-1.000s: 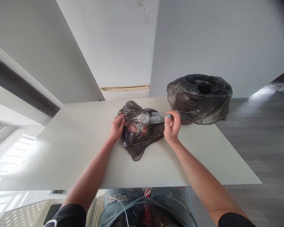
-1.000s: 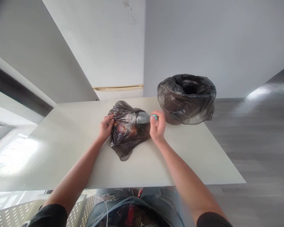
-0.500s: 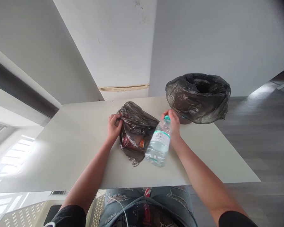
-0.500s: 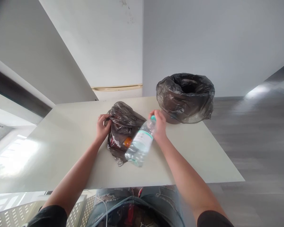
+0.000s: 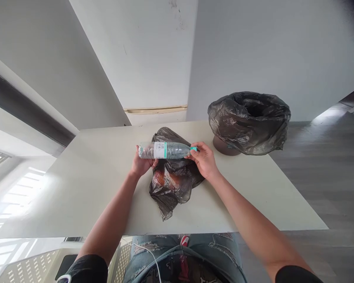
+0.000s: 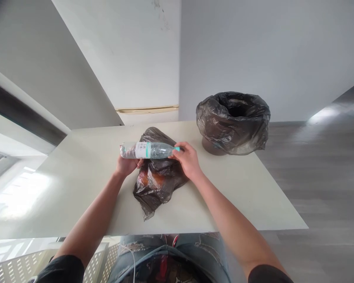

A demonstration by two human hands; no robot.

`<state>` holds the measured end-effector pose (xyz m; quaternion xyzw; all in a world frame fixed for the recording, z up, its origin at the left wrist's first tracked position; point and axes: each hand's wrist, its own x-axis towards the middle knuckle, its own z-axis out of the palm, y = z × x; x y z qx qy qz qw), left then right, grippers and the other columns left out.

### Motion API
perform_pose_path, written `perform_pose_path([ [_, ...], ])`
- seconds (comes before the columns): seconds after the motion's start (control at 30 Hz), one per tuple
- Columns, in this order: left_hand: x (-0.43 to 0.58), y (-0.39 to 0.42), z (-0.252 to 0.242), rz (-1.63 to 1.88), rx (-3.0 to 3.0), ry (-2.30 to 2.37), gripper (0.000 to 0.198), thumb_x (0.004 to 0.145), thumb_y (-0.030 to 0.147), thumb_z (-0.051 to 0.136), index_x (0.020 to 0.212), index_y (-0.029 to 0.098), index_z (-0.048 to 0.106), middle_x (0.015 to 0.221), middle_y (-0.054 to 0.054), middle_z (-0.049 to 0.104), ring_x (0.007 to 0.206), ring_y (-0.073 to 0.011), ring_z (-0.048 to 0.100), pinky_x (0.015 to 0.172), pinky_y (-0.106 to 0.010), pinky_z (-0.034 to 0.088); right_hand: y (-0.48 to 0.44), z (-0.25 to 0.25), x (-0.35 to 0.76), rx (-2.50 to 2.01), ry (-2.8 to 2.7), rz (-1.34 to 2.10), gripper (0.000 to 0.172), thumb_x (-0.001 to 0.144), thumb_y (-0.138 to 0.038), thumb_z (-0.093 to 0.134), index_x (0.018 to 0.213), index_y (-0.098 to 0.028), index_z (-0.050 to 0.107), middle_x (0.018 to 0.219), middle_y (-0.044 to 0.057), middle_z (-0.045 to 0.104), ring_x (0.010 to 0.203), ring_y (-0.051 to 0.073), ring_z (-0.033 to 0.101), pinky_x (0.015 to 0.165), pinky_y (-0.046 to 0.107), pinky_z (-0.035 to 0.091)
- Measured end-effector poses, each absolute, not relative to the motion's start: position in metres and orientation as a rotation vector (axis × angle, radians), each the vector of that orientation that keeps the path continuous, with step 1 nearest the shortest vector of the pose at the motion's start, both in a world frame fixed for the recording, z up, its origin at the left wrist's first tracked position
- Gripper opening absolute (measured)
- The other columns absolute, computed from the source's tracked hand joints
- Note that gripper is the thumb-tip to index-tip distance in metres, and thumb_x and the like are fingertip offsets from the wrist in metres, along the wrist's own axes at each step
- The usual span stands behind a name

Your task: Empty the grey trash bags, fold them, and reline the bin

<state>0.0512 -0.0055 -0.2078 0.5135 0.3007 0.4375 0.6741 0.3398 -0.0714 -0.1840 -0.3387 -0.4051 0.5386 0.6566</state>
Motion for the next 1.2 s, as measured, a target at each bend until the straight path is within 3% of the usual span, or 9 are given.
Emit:
perform_pose_path([
  [0.1,0.049,-0.006,-0.205,0.877,1.118,0.634,0.091,0.100,0.083,-0.001,0.132,0.024,0.059,0.087,-0.007,0.070,0.045,-0.0168,0.054,0.040,-0.031,0.038,-0.074,-0.185,0.338,-0.770,-0.973,1.222,0.038,0.077,-0.045,0.096,0.098,-0.025,0.072,0.103,-0.001,0.065,0.081,0.014,0.066,0.080,0.035,0.068],
  [0.2,0.049,-0.012,-0.197,0.775,1.159,0.614,0.094,0.095,0.093,0.016,0.133,0.021,0.062,0.086,-0.009,0.071,0.044,-0.0159,0.055,0.041,-0.031,0.043,-0.073,-0.186,0.340,-0.779,-0.996,1.179,0.040,0.080,-0.045,0.093,0.108,-0.026,0.074,0.110,0.002,0.068,0.091,0.016,0.067,0.082,0.033,0.065],
  [0.3,0.051,-0.019,-0.192,0.664,1.179,0.585,0.096,0.085,0.099,0.041,0.132,0.020,0.067,0.099,-0.015,0.076,0.065,-0.0239,0.072,0.055,-0.036,0.056,-0.072,-0.187,0.343,-0.794,-0.998,1.138,0.043,0.082,-0.046,0.092,0.116,-0.028,0.072,0.114,0.004,0.071,0.099,0.019,0.069,0.083,0.032,0.063],
  [0.4,0.051,-0.022,-0.194,0.549,1.153,0.457,0.095,0.086,0.094,0.053,0.139,0.017,0.067,0.110,-0.019,0.078,0.089,-0.0309,0.079,0.071,-0.037,0.062,-0.071,-0.188,0.344,-0.790,-1.012,1.111,0.039,0.084,-0.045,0.091,0.113,-0.028,0.071,0.118,0.005,0.073,0.106,0.020,0.070,0.086,0.032,0.061],
  [0.6,0.045,-0.020,-0.200,0.418,1.139,0.280,0.090,0.088,0.075,0.071,0.153,0.015,0.057,0.104,-0.019,0.080,0.076,-0.0293,0.078,0.052,-0.029,0.055,-0.073,-0.190,0.344,-0.746,-1.083,1.015,0.038,0.085,-0.043,0.092,0.115,-0.031,0.073,0.124,0.005,0.075,0.118,0.023,0.070,0.104,0.038,0.058],
  [0.77,0.046,-0.023,-0.195,0.457,1.172,0.360,0.086,0.085,0.069,0.075,0.146,0.009,0.063,0.101,-0.021,0.080,0.078,-0.0304,0.078,0.060,-0.033,0.059,-0.074,-0.189,0.342,-0.709,-1.139,0.979,0.037,0.089,-0.042,0.089,0.121,-0.033,0.073,0.135,0.006,0.071,0.121,0.024,0.069,0.109,0.043,0.058],
  [0.9,0.043,-0.022,-0.199,0.447,1.167,0.381,0.098,0.082,0.070,0.074,0.154,0.007,0.055,0.100,-0.022,0.080,0.077,-0.0348,0.078,0.059,-0.038,0.059,-0.077,-0.185,0.341,-0.718,-1.167,1.004,0.042,0.094,-0.044,0.082,0.131,-0.033,0.069,0.141,0.007,0.066,0.111,0.023,0.069,0.099,0.044,0.063],
  [1.07,0.029,-0.011,-0.215,0.661,1.109,0.470,0.104,0.077,0.078,0.070,0.154,0.010,0.052,0.094,-0.019,0.078,0.057,-0.0296,0.071,0.050,-0.038,0.053,-0.078,-0.184,0.343,-0.750,-1.175,0.988,0.032,0.096,-0.041,0.079,0.126,-0.033,0.072,0.140,0.007,0.065,0.101,0.020,0.068,0.089,0.039,0.063],
  [1.2,0.016,0.002,-0.215,1.033,1.031,0.592,0.094,0.081,0.084,0.061,0.142,0.012,0.061,0.096,-0.017,0.075,0.060,-0.0247,0.068,0.049,-0.035,0.051,-0.076,-0.184,0.345,-0.776,-1.177,0.974,0.031,0.096,-0.041,0.078,0.124,-0.032,0.072,0.135,0.007,0.066,0.098,0.020,0.067,0.084,0.037,0.060],
])
